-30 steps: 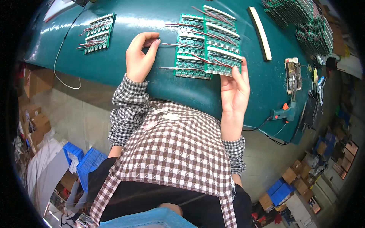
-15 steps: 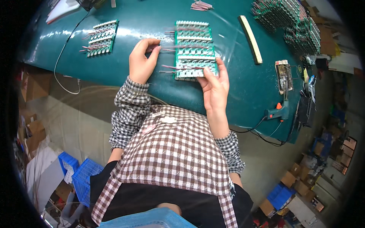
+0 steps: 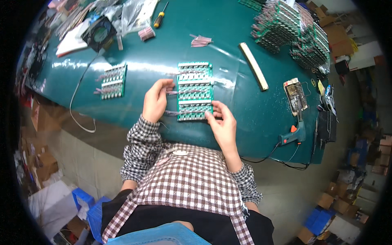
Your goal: The person uses a soldering iron to attach wires to multiple green circuit boards on a green workbench. They repeatedly heat solder joints, inspect the boards, and stack completed units. The person also handles small wire bundles and a plastic bag of components.
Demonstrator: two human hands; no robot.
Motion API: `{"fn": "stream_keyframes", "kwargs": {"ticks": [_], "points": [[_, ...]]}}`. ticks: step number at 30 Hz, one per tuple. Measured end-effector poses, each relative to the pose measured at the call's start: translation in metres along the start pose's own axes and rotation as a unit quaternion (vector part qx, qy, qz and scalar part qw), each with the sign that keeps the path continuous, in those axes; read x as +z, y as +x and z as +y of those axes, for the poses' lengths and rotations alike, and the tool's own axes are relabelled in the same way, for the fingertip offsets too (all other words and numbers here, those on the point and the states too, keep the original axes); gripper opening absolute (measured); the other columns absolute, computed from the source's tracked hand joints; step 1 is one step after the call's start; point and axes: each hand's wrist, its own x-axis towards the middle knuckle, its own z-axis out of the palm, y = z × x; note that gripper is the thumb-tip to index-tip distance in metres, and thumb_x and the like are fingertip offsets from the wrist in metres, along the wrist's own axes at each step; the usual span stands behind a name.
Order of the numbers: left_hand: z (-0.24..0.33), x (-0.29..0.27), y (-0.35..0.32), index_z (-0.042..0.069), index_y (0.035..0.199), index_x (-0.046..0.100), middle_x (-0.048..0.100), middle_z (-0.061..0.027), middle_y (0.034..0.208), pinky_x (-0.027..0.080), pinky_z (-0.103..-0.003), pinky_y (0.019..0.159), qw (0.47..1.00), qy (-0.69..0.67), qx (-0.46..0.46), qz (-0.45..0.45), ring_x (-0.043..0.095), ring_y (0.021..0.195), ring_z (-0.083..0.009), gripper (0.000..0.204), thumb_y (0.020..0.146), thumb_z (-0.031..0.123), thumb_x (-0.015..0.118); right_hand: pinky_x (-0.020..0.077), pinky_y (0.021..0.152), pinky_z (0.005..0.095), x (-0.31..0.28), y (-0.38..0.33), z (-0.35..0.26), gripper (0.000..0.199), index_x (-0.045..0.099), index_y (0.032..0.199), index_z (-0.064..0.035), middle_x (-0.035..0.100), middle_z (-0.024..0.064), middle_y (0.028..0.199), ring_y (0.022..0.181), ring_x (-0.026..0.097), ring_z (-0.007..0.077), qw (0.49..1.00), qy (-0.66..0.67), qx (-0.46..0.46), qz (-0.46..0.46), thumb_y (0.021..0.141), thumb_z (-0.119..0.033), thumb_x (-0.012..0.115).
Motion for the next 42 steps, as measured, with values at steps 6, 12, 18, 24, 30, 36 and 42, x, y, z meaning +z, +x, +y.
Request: {"fn": "stream_keyframes", "kwargs": {"ticks": [6, 12, 18, 24, 30, 36, 42], "points": [[-0.003, 0.000, -0.004, -0.005, 0.115, 0.053, 0.064, -0.0172, 0.108, 0.047, -0.033, 0.093, 0.989, -0.132, -0.031, -0.064, 0.063, 0.102, -0.0232, 0.038, 0.085, -0.012, 0.032, 0.0510, 0.063, 0.0208, -0.001, 0.000, -0.001, 0.037, 0.059, 0.113, 0.0003, 0.062, 0.0066, 0.098, 0.076, 0.057, 0.0077, 0.998, -0.027, -0.049, 0.021, 0.079, -0.004, 0.072], [0.007, -0.005, 0.004, -0.006, 0.117, 0.053, 0.064, -0.0149, 0.110, 0.049, -0.030, 0.088, 0.969, -0.168, -0.180, -0.033, 0.063, 0.099, -0.0211, 0.030, 0.091, 0.000, 0.039, 0.0530, 0.073, 0.0291, -0.014, 0.005, -0.017, 0.039, 0.060, 0.111, -0.0038, 0.056, 0.0093, 0.115, 0.092, 0.060, 0.0201, 0.974, -0.200, -0.106, 0.028, 0.076, -0.012, 0.074], [0.038, -0.009, 0.026, -0.005, 0.119, 0.054, 0.065, -0.0118, 0.106, 0.053, -0.025, 0.077, 0.902, -0.210, -0.358, -0.114, 0.063, 0.098, -0.0166, 0.037, 0.093, 0.021, 0.057, 0.0518, 0.079, 0.0335, -0.008, 0.024, -0.006, 0.043, 0.057, 0.118, -0.0024, 0.061, 0.0145, 0.105, 0.095, 0.059, 0.0268, 0.977, -0.172, -0.121, 0.020, 0.077, -0.007, 0.068], [0.021, 0.014, 0.034, 0.000, 0.112, 0.059, 0.063, 0.0005, 0.089, 0.041, -0.018, 0.061, 0.928, -0.150, -0.300, -0.162, 0.054, 0.074, -0.0065, 0.029, 0.089, 0.016, 0.064, 0.0529, 0.078, 0.0294, -0.018, 0.027, -0.001, 0.042, 0.056, 0.123, -0.0025, 0.060, 0.0128, 0.110, 0.096, 0.062, 0.0216, 0.998, -0.021, -0.065, 0.011, 0.082, 0.000, 0.062], [0.068, 0.025, 0.062, -0.002, 0.116, 0.054, 0.065, -0.0058, 0.100, 0.051, -0.024, 0.072, 0.896, -0.233, -0.303, -0.225, 0.062, 0.086, -0.0123, 0.028, 0.091, 0.008, 0.058, 0.0535, 0.079, 0.0285, -0.029, 0.032, -0.001, 0.042, 0.055, 0.125, -0.0013, 0.060, 0.0111, 0.117, 0.099, 0.061, 0.0182, 0.989, 0.138, -0.048, 0.027, 0.084, 0.002, 0.062], [0.144, 0.074, 0.154, -0.005, 0.123, 0.051, 0.063, -0.0097, 0.111, 0.053, -0.027, 0.078, 0.883, -0.336, -0.164, -0.283, 0.062, 0.098, -0.0164, 0.036, 0.089, 0.007, 0.057, 0.0505, 0.086, 0.0295, -0.084, 0.070, -0.076, 0.047, 0.045, 0.133, 0.0016, 0.054, 0.0145, 0.127, 0.112, 0.056, 0.0204, 0.961, 0.170, -0.169, 0.138, 0.088, -0.001, 0.060], [0.194, 0.175, 0.292, -0.005, 0.127, 0.049, 0.061, -0.0116, 0.115, 0.051, -0.027, 0.081, 0.881, -0.338, -0.069, -0.325, 0.061, 0.100, -0.0169, 0.042, 0.086, 0.003, 0.058, 0.0503, 0.081, 0.0302, -0.155, 0.188, -0.122, 0.043, 0.053, 0.126, 0.0025, 0.059, 0.0170, 0.115, 0.103, 0.060, 0.0216, 0.921, 0.064, -0.257, 0.284, 0.083, 0.002, 0.058]]}}
